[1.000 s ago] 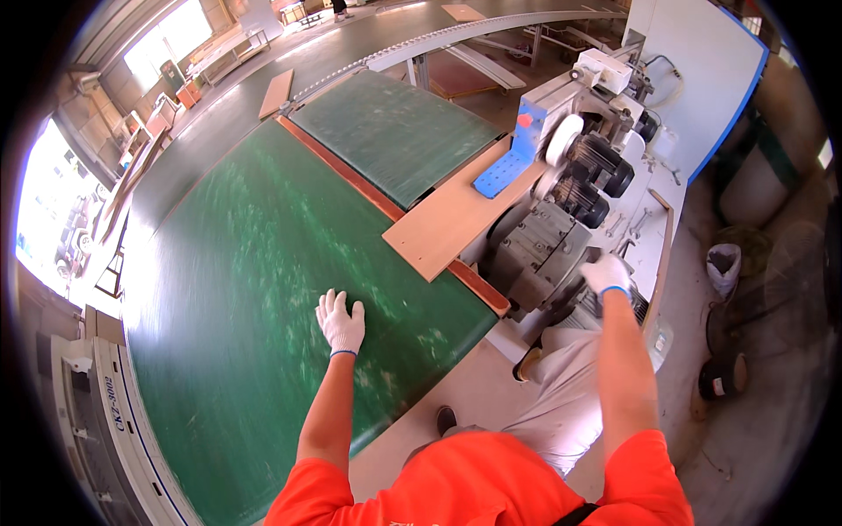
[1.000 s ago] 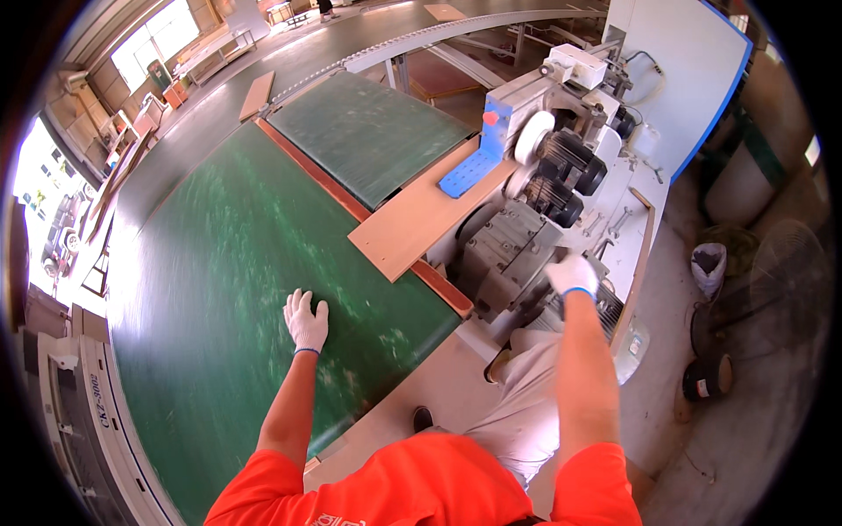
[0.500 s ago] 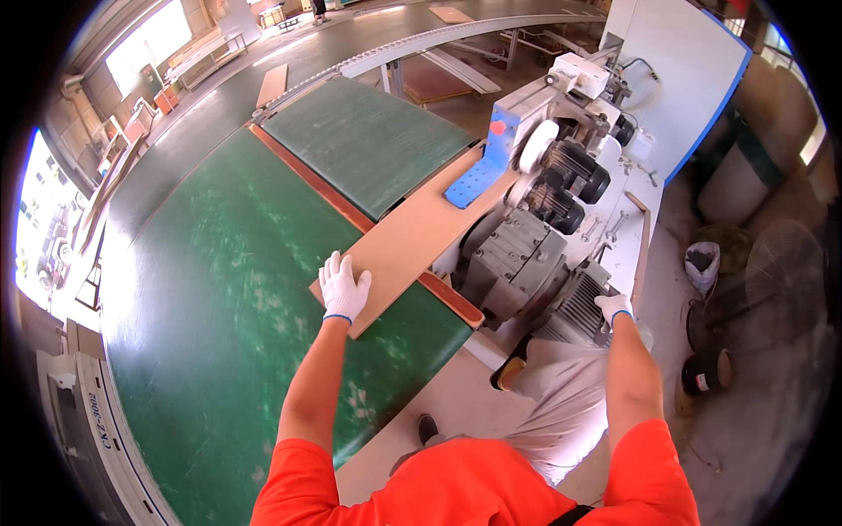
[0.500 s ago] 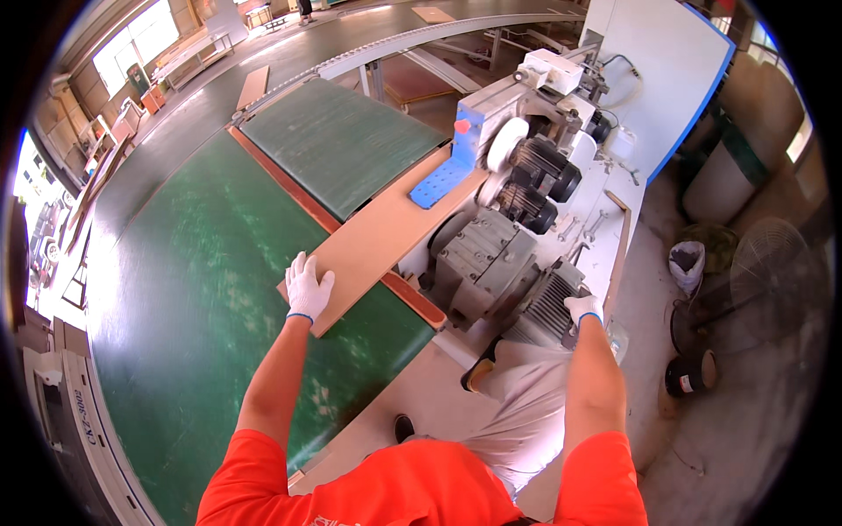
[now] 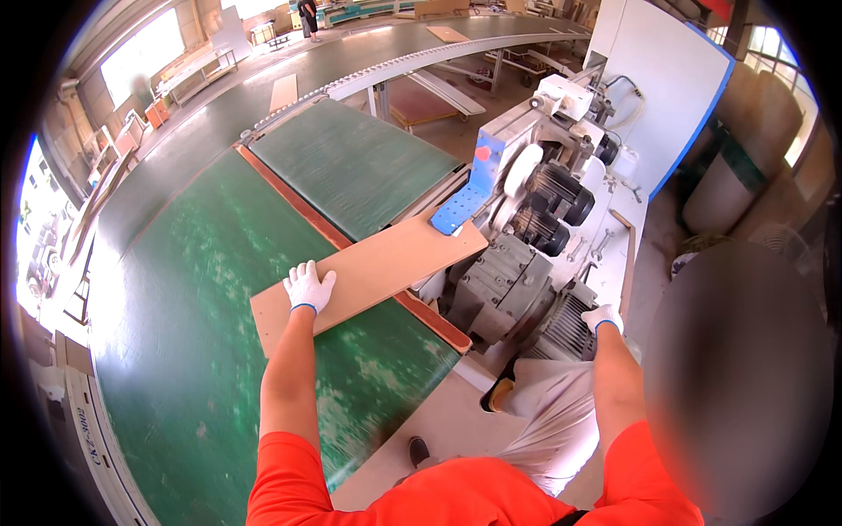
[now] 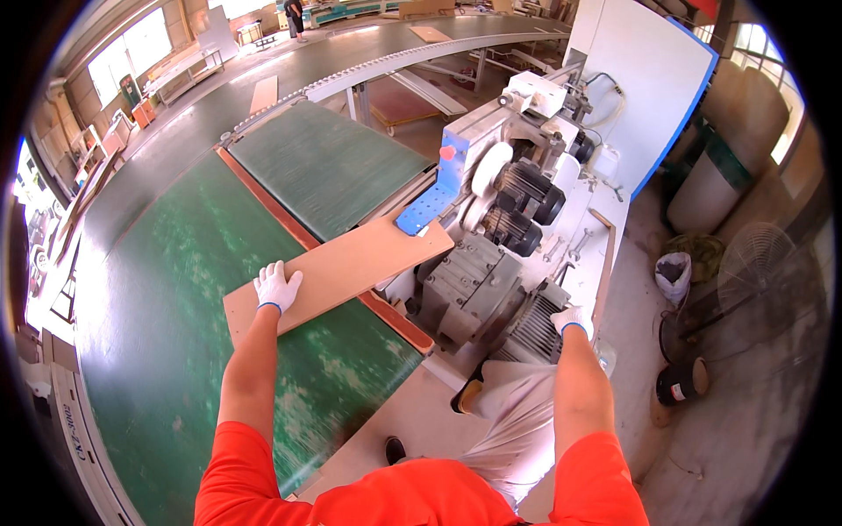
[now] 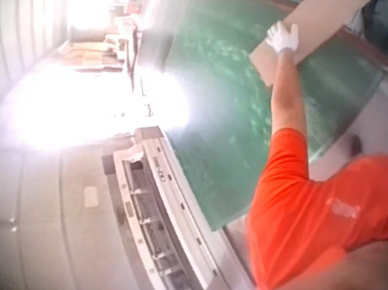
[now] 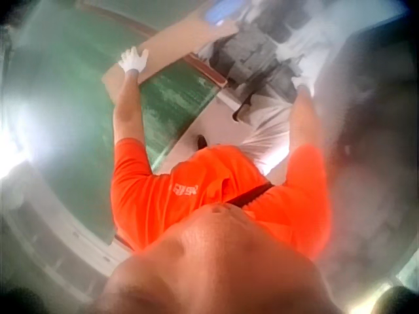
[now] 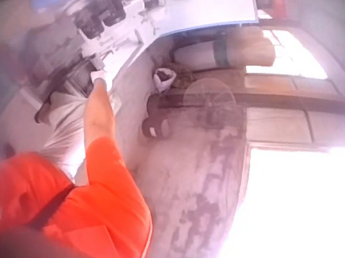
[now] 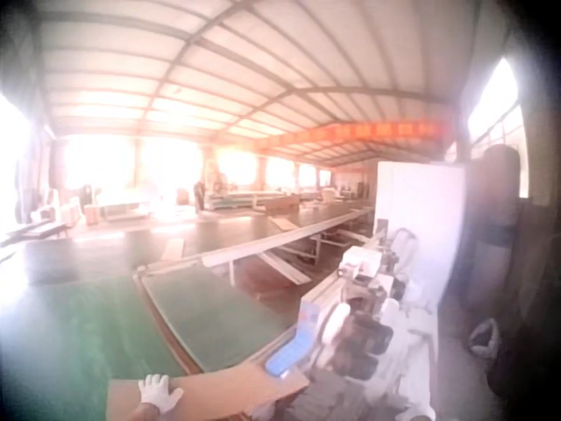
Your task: The person sands the edges and surfaces of several small wooden panels using a piece of sandpaper held in their hand, then feeds a larger wooden panel into a machine for processing.
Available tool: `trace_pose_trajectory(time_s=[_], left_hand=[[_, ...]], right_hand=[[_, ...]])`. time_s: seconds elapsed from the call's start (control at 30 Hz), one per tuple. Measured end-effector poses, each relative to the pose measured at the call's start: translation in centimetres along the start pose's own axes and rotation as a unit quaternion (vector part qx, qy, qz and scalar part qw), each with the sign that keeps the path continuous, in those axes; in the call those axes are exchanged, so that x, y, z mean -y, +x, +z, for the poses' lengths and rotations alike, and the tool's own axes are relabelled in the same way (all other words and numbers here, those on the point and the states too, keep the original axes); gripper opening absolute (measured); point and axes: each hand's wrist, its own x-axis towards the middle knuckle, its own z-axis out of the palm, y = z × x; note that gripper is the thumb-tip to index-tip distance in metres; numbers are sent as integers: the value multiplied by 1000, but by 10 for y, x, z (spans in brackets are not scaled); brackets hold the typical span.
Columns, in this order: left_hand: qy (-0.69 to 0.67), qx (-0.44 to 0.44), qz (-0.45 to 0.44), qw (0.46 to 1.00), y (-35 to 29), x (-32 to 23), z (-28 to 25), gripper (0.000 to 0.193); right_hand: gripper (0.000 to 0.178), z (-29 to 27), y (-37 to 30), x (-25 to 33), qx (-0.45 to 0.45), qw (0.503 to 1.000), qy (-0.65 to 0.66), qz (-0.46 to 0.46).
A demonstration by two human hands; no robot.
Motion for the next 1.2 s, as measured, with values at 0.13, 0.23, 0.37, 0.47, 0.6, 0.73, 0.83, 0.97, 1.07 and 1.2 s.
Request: trace_pose_trajectory(time_s=[0.13, 0.23, 0.37, 0.47, 0.6, 0.73, 0.83, 0.97, 1.07, 1.2], left_hand=[[19, 5, -34, 999, -8, -12, -12, 75], [8, 3, -46, 999, -26, 5, -16, 70], [-45, -27, 30, 998, -56, 33, -15, 54], [-70, -8, 115, 991, -84, 58, -23, 38], [-17, -33, 145, 989, -106, 105, -30, 43], [18, -47, 66, 997, -126, 104, -27, 73], [31, -32, 113, 993, -153, 70, -9, 81], [-21, -4, 201, 979, -195, -11, -7, 84], [-54, 23, 274, 960, -219, -62, -13, 85], [-74, -25, 302, 950, -256, -83, 27, 82]], right_hand=[[67, 9, 4, 15, -36, 999, -33, -4], [68, -10, -29, 61, -22, 995, 14, -99], [73, 25, -7, 73, 33, 971, 41, -231], [76, 24, -31, 106, 56, 973, 25, -221], [77, 26, -57, 142, 86, 958, 48, -271], [77, 36, -72, 158, 104, 944, 19, -314], [76, 29, -87, 159, 126, 940, 22, -315], [70, 38, -91, 165, 115, 934, -18, -337], [58, 54, -103, 180, 147, 912, -37, -382], [51, 63, -153, 209, 276, 864, -163, -388]])
